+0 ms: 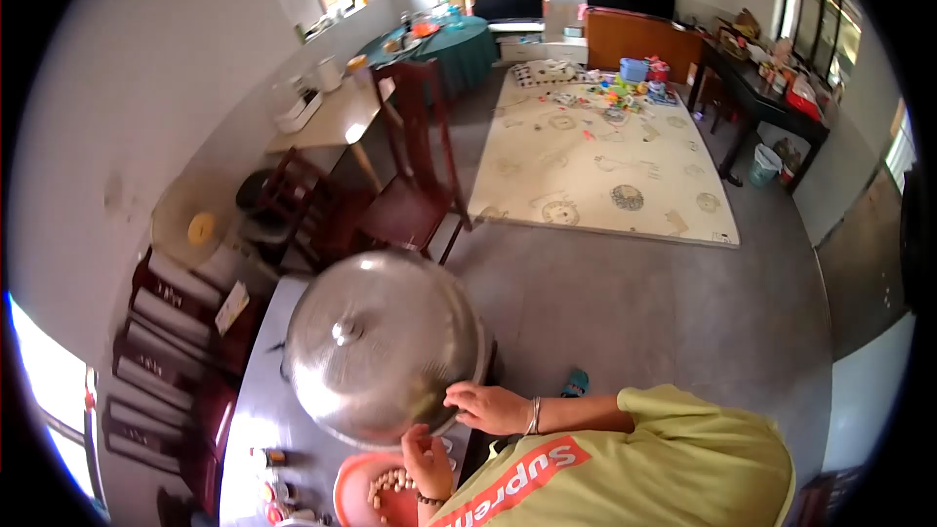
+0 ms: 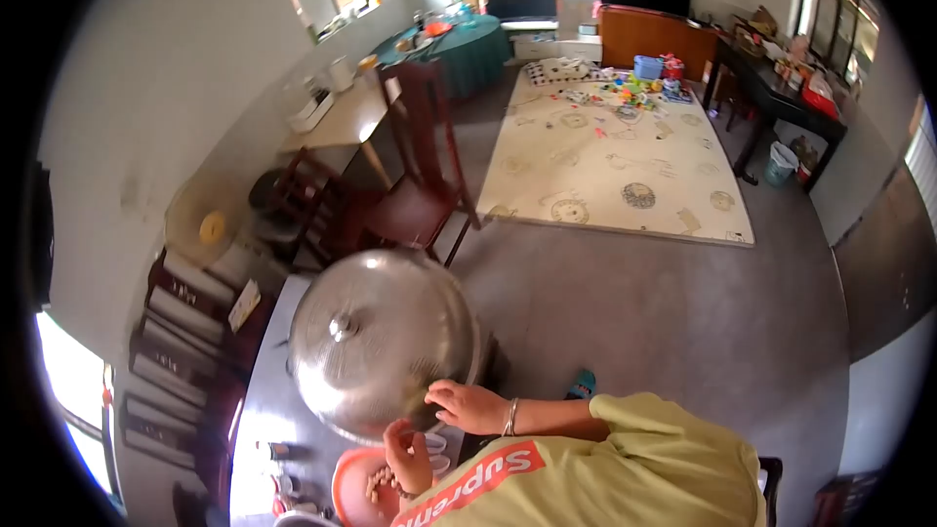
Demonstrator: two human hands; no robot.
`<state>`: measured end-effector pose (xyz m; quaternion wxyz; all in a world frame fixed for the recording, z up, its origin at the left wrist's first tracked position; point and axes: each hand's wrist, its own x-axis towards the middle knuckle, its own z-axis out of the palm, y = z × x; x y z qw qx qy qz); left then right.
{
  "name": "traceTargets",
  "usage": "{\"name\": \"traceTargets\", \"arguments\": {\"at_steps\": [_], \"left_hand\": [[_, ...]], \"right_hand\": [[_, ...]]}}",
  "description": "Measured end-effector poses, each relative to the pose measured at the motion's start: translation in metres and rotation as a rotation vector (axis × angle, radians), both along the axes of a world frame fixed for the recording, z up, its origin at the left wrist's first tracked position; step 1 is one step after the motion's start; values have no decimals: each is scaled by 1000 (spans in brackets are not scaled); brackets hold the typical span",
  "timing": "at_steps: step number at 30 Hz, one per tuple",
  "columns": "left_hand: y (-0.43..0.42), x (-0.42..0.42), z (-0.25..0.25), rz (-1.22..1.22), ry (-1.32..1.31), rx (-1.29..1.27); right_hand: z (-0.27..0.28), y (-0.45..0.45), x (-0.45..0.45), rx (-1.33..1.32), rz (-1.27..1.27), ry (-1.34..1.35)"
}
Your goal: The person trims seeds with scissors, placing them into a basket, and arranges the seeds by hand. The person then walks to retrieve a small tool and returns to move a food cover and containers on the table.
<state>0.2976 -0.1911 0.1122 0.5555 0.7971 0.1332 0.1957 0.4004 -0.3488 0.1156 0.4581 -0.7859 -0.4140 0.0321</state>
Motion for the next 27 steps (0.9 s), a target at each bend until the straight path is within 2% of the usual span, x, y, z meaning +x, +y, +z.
{"name": "traceTargets", "arguments": {"at_steps": [2, 3, 5, 7, 12, 15, 19, 22, 23, 25, 27], "left_hand": [[-28, 44, -1, -119, 25, 93], [-44, 68, 1, -143, 25, 97], [-80, 116, 7, -342, 77, 58], [-126, 165, 34, -513, 35, 250], [-243, 243, 68, -939, -116, 308], [-299, 264, 63, -1093, -163, 245], [-360, 287, 60, -1298, -139, 168], [-406, 306, 60, -1446, -157, 99], [-420, 312, 60, -1457, -173, 76], [-448, 329, 60, -1532, -18, -46], [-476, 351, 59, -1553, -26, -49]], "right_hand": [[-1, -36, 29, 25, -48, 68], [5, -56, 44, 30, -72, 68], [19, -98, 73, 8, -166, 144], [22, -141, 99, 115, -278, 76], [31, -256, 128, 121, -548, 85], [52, -307, 117, 30, -716, 134], [50, -352, 107, 9, -928, 118], [68, -386, 107, -133, -1062, 202], [70, -397, 109, -82, -1090, 241], [72, -421, 120, -41, -1125, 272], [70, -446, 138, 19, -1166, 259]]}}
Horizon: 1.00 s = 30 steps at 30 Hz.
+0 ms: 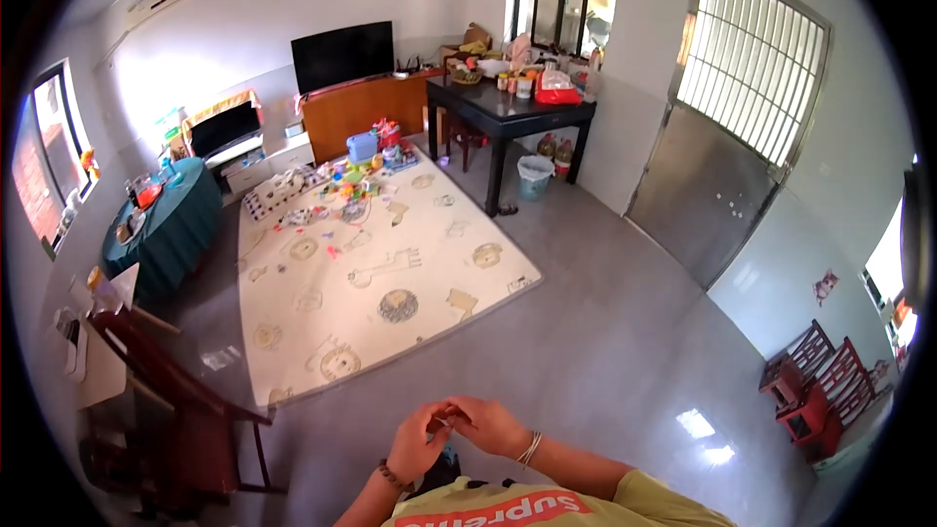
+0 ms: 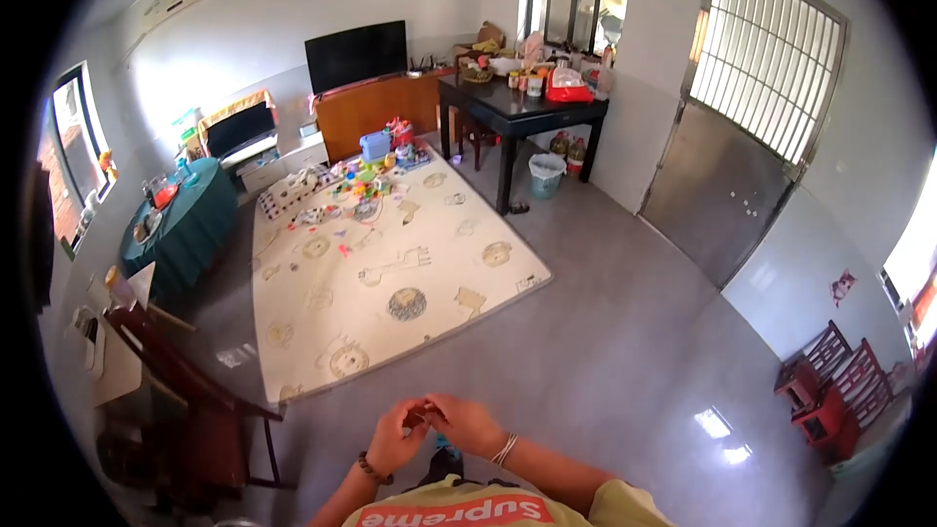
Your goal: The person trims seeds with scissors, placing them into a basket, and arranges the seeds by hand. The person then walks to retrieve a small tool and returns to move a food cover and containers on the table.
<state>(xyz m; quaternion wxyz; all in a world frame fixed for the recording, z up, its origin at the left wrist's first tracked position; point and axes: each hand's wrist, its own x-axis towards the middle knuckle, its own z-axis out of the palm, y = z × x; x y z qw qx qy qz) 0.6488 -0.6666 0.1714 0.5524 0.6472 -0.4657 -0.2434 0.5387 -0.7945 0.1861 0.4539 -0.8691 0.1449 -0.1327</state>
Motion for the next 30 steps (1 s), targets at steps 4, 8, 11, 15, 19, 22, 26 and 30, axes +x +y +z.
{"name": "traceTargets", "arguments": {"at_steps": [4, 8, 11, 15, 19, 22, 26, 30], "left_hand": [[-58, 52, 10, -34, -90, 91], [-132, 94, -11, -154, 54, 71], [-194, 107, -23, -249, 212, 130], [-273, 93, -12, -487, 291, 206], [-357, 77, -26, -618, 302, 289], [-420, 67, -47, -569, 410, 128], [-484, 51, -23, -532, 326, 179], [-535, 46, -9, -549, 138, 334]], "right_hand": [[-10, -48, 49, 118, -34, -92], [-2, -111, 73, -66, -137, 52], [-9, -158, 74, -30, -225, 38], [-10, -207, 49, 93, -457, -12], [-16, -276, 32, 128, -550, -10], [-15, -335, 24, 35, -534, 47], [6, -419, 16, 19, -469, 119], [3, -483, 7, -83, -376, 143]]}}
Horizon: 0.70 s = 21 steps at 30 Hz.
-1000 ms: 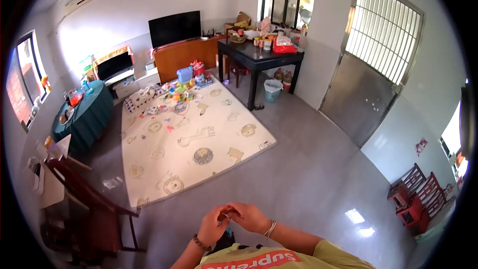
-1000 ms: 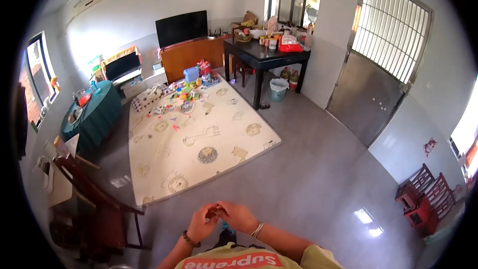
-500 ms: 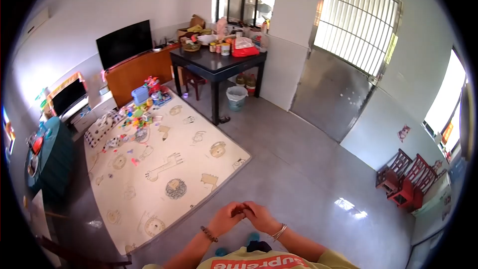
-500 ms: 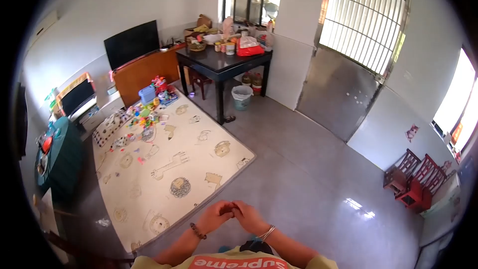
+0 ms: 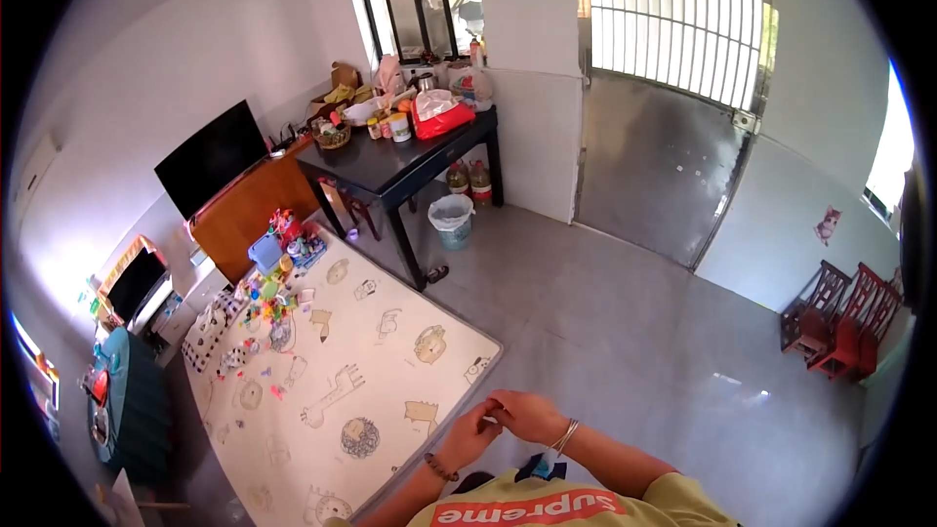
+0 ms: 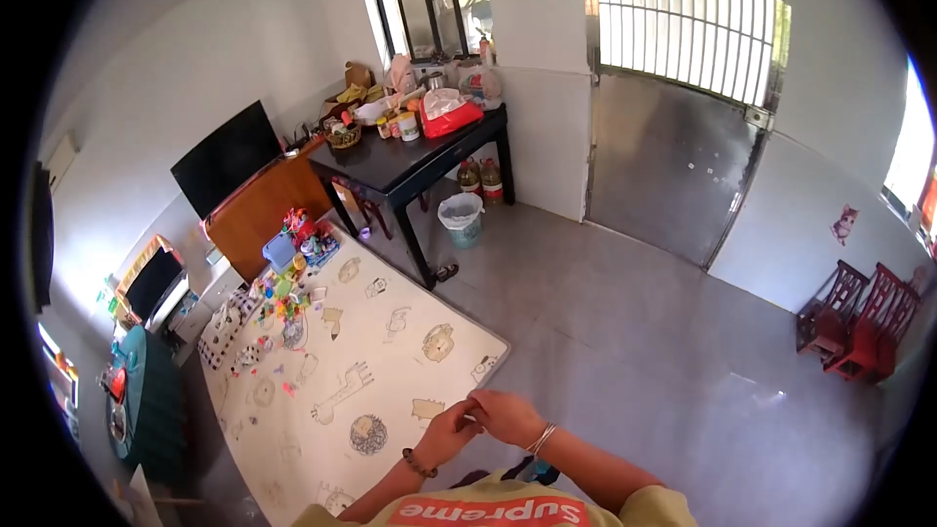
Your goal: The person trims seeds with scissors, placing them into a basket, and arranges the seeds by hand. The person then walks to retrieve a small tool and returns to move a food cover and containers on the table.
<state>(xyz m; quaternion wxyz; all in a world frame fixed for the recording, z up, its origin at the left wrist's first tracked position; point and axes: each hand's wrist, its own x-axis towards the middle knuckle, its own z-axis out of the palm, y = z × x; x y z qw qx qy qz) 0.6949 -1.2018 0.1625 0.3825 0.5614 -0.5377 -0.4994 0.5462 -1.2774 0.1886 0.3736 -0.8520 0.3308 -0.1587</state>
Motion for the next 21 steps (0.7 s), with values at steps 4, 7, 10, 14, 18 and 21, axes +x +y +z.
{"name": "traceTargets", "arguments": {"at_steps": [4, 7, 10, 14, 18, 21], "left_hand": [[-45, 6, -3, 61, 34, -63], [-85, 15, 10, 54, -21, -14], [-127, 28, 12, 75, -34, -18], [-190, 56, -20, 153, 120, -18], [-268, 75, -19, 150, 201, 48], [-324, 84, -19, -44, 125, 10]], "right_hand": [[-13, -54, 13, 3, 55, -57], [-17, -99, 23, 28, 92, -46], [-10, -147, 32, 85, 95, -38], [-12, -223, 43, 69, 76, -3], [1, -294, 52, 101, 59, 18], [-1, -331, 54, 213, -46, 37]]}}
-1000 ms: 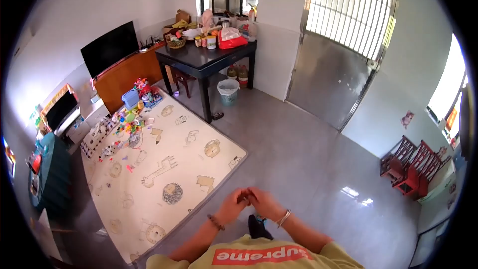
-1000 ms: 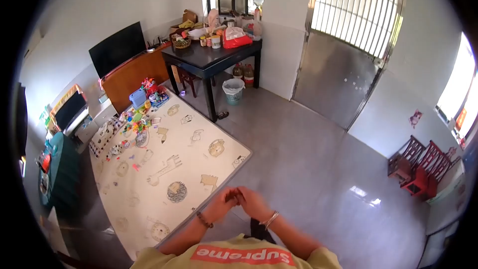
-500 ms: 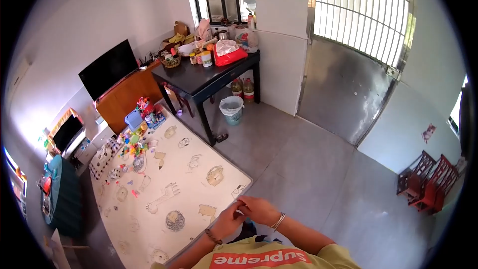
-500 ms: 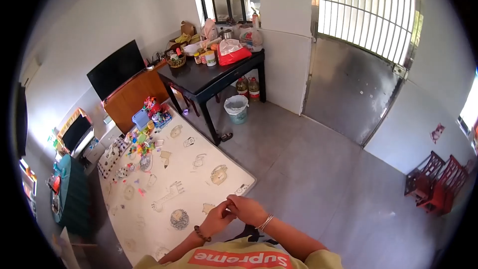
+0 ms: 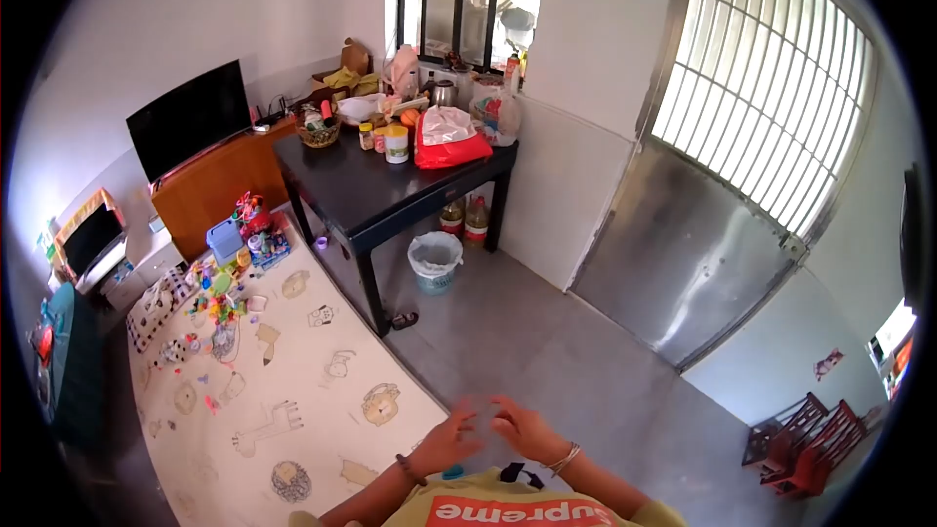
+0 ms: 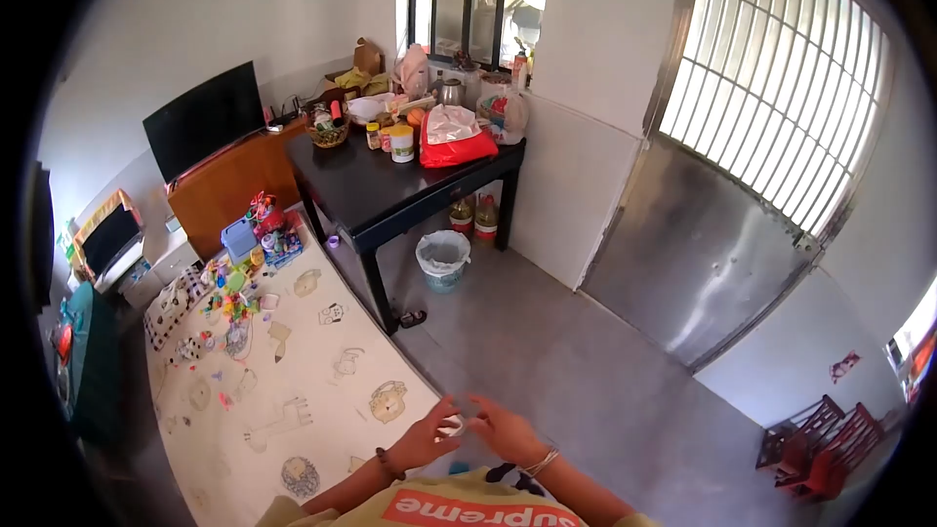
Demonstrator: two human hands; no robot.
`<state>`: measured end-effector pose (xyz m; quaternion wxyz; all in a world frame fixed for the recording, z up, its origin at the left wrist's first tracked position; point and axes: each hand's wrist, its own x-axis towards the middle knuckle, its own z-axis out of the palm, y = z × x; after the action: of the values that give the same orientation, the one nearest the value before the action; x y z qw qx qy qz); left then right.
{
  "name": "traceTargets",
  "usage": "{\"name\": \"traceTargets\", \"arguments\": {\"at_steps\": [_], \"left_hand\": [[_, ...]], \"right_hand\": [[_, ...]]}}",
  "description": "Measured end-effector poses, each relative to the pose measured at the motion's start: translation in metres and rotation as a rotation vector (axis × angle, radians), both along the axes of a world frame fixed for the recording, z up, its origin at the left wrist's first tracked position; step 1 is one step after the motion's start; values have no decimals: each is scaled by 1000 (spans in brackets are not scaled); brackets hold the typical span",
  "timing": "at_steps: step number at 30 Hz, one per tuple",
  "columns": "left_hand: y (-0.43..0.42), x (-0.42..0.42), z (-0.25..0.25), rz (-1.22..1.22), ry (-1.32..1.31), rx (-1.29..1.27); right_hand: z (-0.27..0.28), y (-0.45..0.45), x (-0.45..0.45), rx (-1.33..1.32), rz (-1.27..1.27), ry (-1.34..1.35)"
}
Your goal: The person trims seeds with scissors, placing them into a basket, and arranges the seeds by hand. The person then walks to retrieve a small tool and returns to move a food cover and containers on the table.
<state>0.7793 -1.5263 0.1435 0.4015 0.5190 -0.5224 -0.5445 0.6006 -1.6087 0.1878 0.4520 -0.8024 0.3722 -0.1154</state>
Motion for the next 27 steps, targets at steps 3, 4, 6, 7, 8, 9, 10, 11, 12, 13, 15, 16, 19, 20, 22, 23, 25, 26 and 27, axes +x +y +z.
{"name": "traceTargets", "arguments": {"at_steps": [3, 4, 6, 7, 8, 9, 10, 11, 12, 13, 15, 16, 19, 20, 22, 23, 25, 26, 27], "left_hand": [[-48, 7, 13, -173, -182, -162], [-60, 7, 15, -147, -210, -219], [-88, 9, 21, -127, -210, -178], [-102, 8, 20, -102, -210, -141], [-116, 7, 14, -105, -208, -134], [-131, 7, 7, -84, -169, -148], [-147, 6, 3, -62, -134, -160], [-164, 7, 2, -61, -142, -155], [-180, 6, 4, -56, -146, -78], [-197, 4, 5, -51, -149, 1], [-234, -1, -2, -5, -201, -28], [-274, -2, 1, 32, -253, -49], [-327, -8, -1, 95, -245, -58], [-344, -10, 0, 116, -246, -69], [-371, -13, 11, 126, -281, -51], [-381, -12, 18, 125, -326, -50], [-401, -6, 26, 146, -349, -11], [-410, -2, 25, 152, -303, 12], [-419, 3, 24, 156, -259, 34]], "right_hand": [[-1, -29, 1, 40, -45, 19], [-3, -43, 4, 46, -49, 17], [-8, -71, 6, 22, 37, 49], [-14, -86, 7, 30, 34, 52], [-23, -104, 9, 18, 78, 25], [-30, -123, 11, 3, 122, -5], [-33, -142, 13, 7, 123, -11], [-34, -163, 16, -18, 164, 5], [-37, -184, 18, -44, 206, 20], [-41, -202, 19, -37, 208, 10], [-40, -250, 23, -82, 284, 57], [-34, -294, 22, -78, 277, 32], [-26, -355, 24, -80, 342, -20], [-19, -376, 25, -62, 346, -53], [-16, -406, 24, -29, 374, -67], [-16, -417, 29, -25, 376, -56], [-17, -442, 40, -29, 396, -46], [-19, -453, 45, 1, 414, -63], [-21, -463, 50, 32, 429, -81]]}}
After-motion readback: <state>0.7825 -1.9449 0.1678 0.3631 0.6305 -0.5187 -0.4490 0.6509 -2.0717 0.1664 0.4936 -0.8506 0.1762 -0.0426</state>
